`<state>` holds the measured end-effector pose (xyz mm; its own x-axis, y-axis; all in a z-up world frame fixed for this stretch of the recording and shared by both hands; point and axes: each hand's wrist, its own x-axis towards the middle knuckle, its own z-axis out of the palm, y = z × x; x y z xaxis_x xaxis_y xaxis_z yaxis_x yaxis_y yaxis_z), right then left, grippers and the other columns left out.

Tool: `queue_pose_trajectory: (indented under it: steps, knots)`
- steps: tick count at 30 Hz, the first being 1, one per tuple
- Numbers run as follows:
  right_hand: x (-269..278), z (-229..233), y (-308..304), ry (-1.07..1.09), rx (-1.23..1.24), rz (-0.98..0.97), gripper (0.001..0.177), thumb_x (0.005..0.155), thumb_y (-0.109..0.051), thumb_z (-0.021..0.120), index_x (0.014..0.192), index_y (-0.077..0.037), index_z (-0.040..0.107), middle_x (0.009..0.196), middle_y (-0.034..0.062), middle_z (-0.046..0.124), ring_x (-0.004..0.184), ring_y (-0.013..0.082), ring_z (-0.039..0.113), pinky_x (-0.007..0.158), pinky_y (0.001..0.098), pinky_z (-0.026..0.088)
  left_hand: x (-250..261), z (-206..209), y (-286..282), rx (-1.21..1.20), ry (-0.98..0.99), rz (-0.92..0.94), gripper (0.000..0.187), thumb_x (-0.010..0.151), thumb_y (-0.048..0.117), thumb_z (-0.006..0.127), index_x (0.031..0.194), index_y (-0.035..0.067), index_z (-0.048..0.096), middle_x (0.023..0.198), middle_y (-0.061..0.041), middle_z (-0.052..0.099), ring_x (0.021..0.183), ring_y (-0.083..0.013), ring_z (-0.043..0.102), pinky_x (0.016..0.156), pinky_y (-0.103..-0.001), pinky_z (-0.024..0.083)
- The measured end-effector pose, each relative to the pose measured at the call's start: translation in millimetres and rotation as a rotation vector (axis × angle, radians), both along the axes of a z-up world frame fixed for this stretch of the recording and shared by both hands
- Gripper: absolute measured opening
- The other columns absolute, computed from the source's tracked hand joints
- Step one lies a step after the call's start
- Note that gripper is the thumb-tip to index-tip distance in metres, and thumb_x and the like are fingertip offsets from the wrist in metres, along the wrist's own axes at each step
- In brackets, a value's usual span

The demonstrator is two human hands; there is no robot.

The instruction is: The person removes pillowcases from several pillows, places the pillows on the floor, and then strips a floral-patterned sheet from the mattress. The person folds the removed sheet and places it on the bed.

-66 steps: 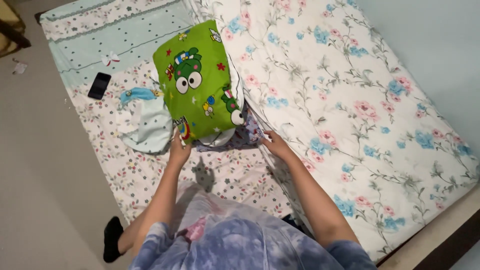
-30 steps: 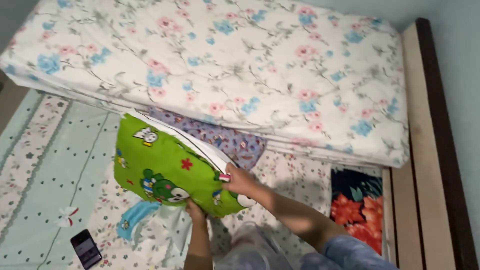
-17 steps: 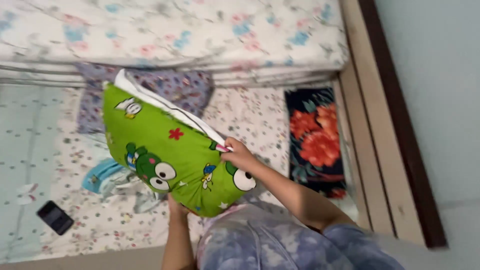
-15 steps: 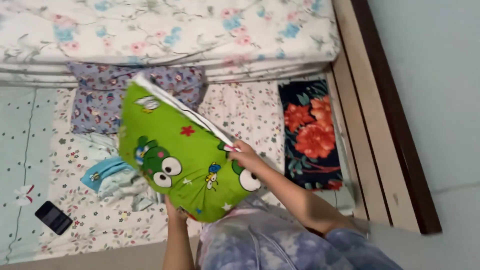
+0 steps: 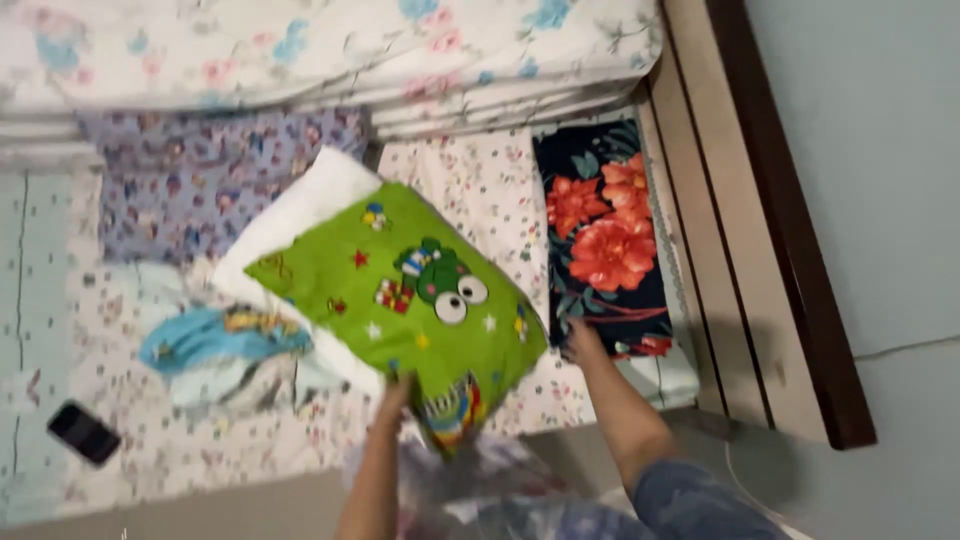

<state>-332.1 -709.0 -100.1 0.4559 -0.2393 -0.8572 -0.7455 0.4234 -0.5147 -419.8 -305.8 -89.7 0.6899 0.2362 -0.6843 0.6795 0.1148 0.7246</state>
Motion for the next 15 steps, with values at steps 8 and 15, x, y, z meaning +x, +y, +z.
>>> queue_pose_trajectory:
  steps: [8,15]
  knots:
    - [-15.2,-10.9,-68.2,0.210,0.053,-0.706,0.110,0.067,-0.069,0.075,0.151,-0.013,0.033,0.145,0.0096,0.049,0.112,0.0332,0.054,0.091,0.0589,0.041,-17.8,-36.5,-15.4,0.115,0.059,-0.027,0.111,0.086,0.039,0.080,0.158,-0.001,0.006,0.146,-0.026,0.051,0.126,-0.0326,0.056,0.102,-0.041,0.048]
    - [8.8,-73.6,-103.2,0.211,0.149,-0.625,0.094,0.069,-0.078,0.079,0.135,-0.015,0.056,0.125,0.0004,0.061,0.106,0.0212,0.058,0.091,0.0420,0.042,3.9,-32.1,-13.0,0.166,-0.002,0.013,0.106,0.082,0.038,0.081,0.154,-0.006,0.018,0.141,-0.026,0.054,0.120,-0.0316,0.059,0.098,-0.040,0.050]
